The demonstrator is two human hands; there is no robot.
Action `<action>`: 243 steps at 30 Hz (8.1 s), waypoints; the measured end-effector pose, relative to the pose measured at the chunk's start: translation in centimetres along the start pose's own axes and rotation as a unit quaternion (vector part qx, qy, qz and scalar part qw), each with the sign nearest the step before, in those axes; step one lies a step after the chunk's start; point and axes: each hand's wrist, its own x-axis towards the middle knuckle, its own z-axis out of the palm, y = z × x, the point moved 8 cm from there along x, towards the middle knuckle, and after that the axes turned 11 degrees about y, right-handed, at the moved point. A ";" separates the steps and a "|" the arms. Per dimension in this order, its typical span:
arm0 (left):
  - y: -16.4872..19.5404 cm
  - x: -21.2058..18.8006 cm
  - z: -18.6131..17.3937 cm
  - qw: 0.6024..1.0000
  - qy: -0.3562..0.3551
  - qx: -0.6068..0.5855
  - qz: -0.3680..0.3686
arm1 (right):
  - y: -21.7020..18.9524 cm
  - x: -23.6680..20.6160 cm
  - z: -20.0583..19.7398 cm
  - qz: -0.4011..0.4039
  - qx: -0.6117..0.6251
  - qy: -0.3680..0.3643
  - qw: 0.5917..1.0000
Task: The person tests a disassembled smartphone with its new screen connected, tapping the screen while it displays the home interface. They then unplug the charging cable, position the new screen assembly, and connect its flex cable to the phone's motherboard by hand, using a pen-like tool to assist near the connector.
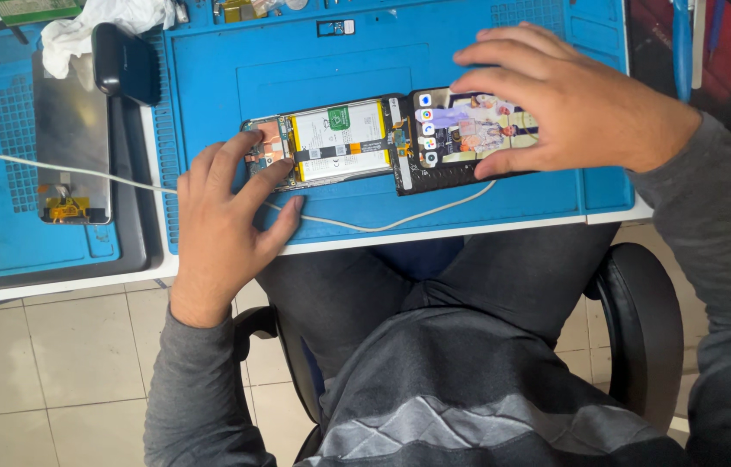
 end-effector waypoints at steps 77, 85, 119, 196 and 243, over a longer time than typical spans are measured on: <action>-0.4 0.1 0.1 1.000 0.007 0.004 -0.002 | -0.3 2.0 1.6 0.007 0.008 -0.009 1.000; -0.2 -0.1 -0.1 1.000 0.008 0.001 -0.001 | 0.5 -1.2 -0.5 0.022 -0.023 0.008 0.999; -0.2 -0.2 -0.3 1.000 0.012 -0.003 0.001 | -0.1 2.4 1.3 0.004 -0.021 -0.023 0.999; -0.3 3.3 0.0 0.997 -0.009 -0.071 -0.040 | 0.6 -7.4 -7.3 0.164 -0.128 0.302 0.930; -0.1 2.5 0.3 0.997 -0.001 -0.070 -0.038 | 1.6 -8.1 -4.9 0.164 -0.055 0.240 0.955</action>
